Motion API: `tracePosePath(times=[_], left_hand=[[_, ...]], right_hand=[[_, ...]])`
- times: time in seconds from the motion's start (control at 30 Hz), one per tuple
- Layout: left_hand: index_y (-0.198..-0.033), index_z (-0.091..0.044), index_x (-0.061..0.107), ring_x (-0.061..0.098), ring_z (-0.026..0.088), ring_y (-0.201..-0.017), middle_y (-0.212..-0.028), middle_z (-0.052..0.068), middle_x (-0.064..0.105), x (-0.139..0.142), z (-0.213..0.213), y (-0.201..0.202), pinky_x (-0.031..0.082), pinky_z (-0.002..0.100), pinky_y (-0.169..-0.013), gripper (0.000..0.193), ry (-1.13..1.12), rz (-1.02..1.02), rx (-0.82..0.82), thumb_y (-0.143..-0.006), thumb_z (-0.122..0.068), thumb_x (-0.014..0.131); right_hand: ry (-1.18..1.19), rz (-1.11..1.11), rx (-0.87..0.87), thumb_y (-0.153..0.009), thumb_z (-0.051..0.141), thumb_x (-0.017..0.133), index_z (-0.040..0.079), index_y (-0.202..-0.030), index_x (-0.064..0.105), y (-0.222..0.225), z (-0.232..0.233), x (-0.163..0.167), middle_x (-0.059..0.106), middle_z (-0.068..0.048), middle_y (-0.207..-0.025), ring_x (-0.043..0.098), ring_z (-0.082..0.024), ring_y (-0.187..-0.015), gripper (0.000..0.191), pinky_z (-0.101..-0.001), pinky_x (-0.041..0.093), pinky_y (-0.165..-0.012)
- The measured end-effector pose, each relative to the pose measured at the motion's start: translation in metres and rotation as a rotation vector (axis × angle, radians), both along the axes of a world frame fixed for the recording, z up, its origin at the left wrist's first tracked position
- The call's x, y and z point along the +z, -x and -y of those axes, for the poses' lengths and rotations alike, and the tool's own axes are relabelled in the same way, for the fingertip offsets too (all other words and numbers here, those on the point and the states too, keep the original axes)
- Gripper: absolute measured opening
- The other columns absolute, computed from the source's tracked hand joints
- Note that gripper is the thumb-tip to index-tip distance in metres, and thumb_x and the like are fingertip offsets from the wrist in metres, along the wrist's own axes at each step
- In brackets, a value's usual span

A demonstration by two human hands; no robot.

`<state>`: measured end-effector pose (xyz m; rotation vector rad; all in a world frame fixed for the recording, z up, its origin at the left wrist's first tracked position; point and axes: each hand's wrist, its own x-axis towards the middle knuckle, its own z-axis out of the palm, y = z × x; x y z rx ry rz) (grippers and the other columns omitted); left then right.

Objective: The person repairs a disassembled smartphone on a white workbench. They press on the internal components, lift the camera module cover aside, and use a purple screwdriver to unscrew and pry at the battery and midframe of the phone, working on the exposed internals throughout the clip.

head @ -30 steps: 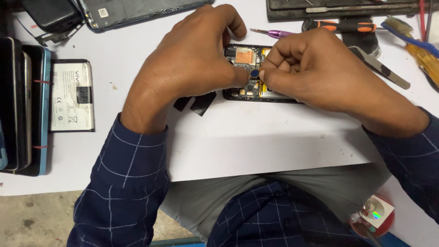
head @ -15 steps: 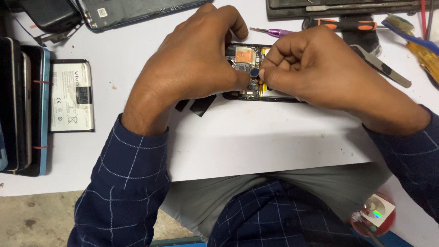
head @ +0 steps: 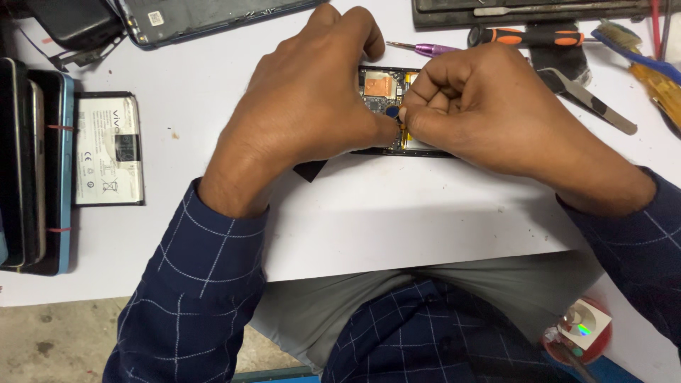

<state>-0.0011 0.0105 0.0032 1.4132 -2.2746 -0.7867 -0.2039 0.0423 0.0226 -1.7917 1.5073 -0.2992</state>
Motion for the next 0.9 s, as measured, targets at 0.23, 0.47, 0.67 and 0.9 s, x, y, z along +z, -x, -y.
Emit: tracePosePath(times=[0.23,0.47,0.67,0.9], left_hand=[[-0.109,-0.003,0.064,0.071,0.031,-0.070,-0.098,0.015,0.064,0.0009,-0.0029,0.0048,0.057,0.039,-0.058,0.081,0.029,-0.007,0.011,-0.046,-0.041,0.098],[-0.109,-0.004,0.064,0.071,0.030,-0.071,-0.099,0.014,0.063,0.0015,-0.0042,0.0064,0.058,0.041,-0.059,0.078,0.018,-0.006,0.020,-0.049,-0.041,0.098],[-0.110,-0.004,0.063,0.071,0.030,-0.071,-0.099,0.013,0.062,0.0023,-0.0040,0.0072,0.058,0.041,-0.059,0.078,0.001,0.016,0.026,-0.051,-0.042,0.097],[-0.111,-0.005,0.062,0.072,0.031,-0.074,-0.100,0.013,0.063,0.0055,-0.0035,0.0071,0.058,0.043,-0.062,0.080,-0.012,0.022,0.019,-0.049,-0.042,0.097]], right_hand=[[0.012,0.045,0.020,-0.085,0.011,0.070,0.004,-0.085,0.076,0.0018,0.0001,-0.0021,0.066,0.000,-0.060,0.055,-0.004,-0.052,0.009,-0.0226,0.043,-0.048],[0.006,0.033,0.009,-0.084,0.011,0.070,0.004,-0.084,0.076,0.0021,0.0011,-0.0028,0.066,0.000,-0.060,0.055,-0.004,-0.051,0.008,-0.0227,0.043,-0.047],[0.002,0.035,0.016,-0.085,0.012,0.071,0.004,-0.084,0.075,0.0018,0.0014,-0.0023,0.066,0.000,-0.059,0.056,-0.005,-0.050,0.009,-0.0228,0.043,-0.046],[-0.008,0.042,0.001,-0.085,0.013,0.071,0.004,-0.083,0.075,0.0024,0.0009,-0.0017,0.066,0.000,-0.060,0.056,-0.005,-0.051,0.010,-0.0225,0.044,-0.047]])
